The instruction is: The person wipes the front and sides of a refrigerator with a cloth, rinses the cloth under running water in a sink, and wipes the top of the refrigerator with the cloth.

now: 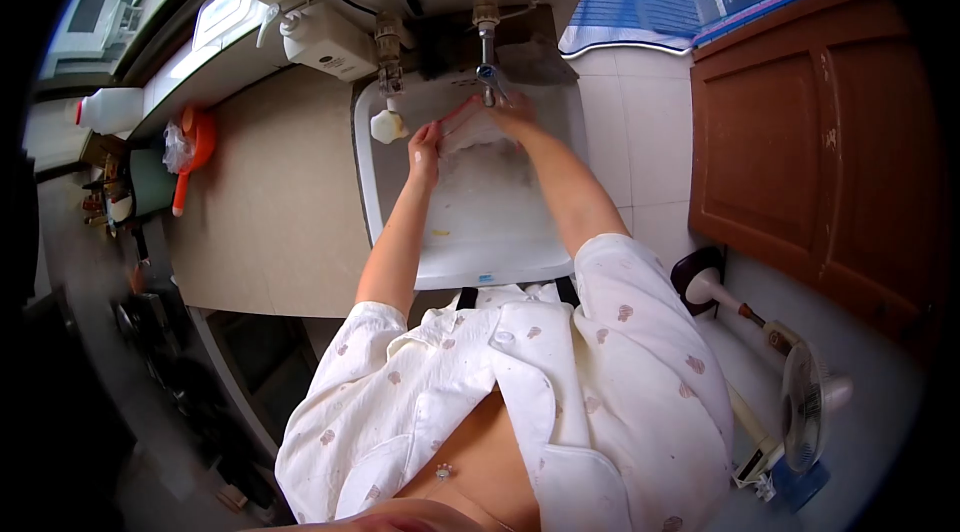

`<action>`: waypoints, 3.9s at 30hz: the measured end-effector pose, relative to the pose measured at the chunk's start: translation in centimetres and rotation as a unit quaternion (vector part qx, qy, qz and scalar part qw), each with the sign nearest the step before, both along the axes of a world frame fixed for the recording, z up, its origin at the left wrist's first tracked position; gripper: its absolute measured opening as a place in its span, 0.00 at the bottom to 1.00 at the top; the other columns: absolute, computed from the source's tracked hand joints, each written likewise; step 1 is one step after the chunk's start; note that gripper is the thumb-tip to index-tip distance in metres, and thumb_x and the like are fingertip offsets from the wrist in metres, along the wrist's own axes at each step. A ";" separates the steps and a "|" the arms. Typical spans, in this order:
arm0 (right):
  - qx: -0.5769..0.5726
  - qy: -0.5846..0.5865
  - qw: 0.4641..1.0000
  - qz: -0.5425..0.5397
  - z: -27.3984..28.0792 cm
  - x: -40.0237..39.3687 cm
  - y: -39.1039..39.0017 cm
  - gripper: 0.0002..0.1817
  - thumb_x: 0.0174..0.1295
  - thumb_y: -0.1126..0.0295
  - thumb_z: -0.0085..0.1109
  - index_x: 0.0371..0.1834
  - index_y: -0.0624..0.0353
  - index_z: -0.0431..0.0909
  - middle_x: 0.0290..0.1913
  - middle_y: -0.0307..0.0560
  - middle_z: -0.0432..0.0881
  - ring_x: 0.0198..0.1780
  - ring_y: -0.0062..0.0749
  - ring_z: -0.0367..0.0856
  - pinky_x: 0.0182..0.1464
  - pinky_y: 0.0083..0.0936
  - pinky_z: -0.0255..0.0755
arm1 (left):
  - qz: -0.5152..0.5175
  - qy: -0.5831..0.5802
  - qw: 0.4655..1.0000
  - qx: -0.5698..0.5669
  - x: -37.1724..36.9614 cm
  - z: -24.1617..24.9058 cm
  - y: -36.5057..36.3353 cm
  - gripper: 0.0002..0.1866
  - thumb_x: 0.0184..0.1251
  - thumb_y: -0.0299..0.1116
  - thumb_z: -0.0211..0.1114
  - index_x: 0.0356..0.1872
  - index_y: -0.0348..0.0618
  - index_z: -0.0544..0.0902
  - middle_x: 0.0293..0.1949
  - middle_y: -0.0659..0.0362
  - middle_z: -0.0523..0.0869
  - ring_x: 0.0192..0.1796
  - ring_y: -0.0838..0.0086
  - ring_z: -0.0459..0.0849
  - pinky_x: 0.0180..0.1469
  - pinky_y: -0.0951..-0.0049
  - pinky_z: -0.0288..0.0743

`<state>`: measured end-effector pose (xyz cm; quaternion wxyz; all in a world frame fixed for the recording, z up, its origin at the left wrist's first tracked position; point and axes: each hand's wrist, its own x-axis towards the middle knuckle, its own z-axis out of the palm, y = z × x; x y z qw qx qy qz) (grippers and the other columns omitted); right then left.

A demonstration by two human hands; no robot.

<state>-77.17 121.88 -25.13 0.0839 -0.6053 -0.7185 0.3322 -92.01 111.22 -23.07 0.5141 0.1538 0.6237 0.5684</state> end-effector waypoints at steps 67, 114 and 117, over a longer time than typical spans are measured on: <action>-0.136 0.183 0.946 -0.229 1.2 -0.9 -2.6 0.30 0.62 0.47 0.30 0.32 0.61 0.77 0.31 0.63 0.78 0.35 0.57 0.76 0.38 0.42 0.69 | -0.053 -0.095 0.993 -0.051 7.3 -2.4 7.8 0.10 0.53 0.38 0.60 0.29 0.42 0.76 0.25 0.60 0.76 0.27 0.75 0.74 0.27 0.71 0.68; -0.186 0.525 0.831 -0.009 0.5 3.1 -0.8 0.11 0.51 0.73 0.51 0.38 0.60 0.68 0.30 0.44 0.75 0.33 0.29 0.74 0.32 0.28 0.69 | -0.304 0.124 0.936 0.125 4.9 -1.5 3.9 0.20 0.59 0.35 0.58 0.49 0.35 0.68 0.36 0.58 0.77 0.35 0.75 0.77 0.38 0.77 0.72; -0.276 0.483 0.816 -0.159 4.1 5.5 -0.4 0.19 0.50 0.74 0.51 0.49 0.61 0.67 0.38 0.46 0.75 0.40 0.31 0.75 0.38 0.28 0.70 | -0.296 0.093 0.944 0.109 4.8 -1.3 4.5 0.17 0.61 0.38 0.55 0.45 0.36 0.71 0.35 0.59 0.77 0.34 0.77 0.77 0.37 0.78 0.72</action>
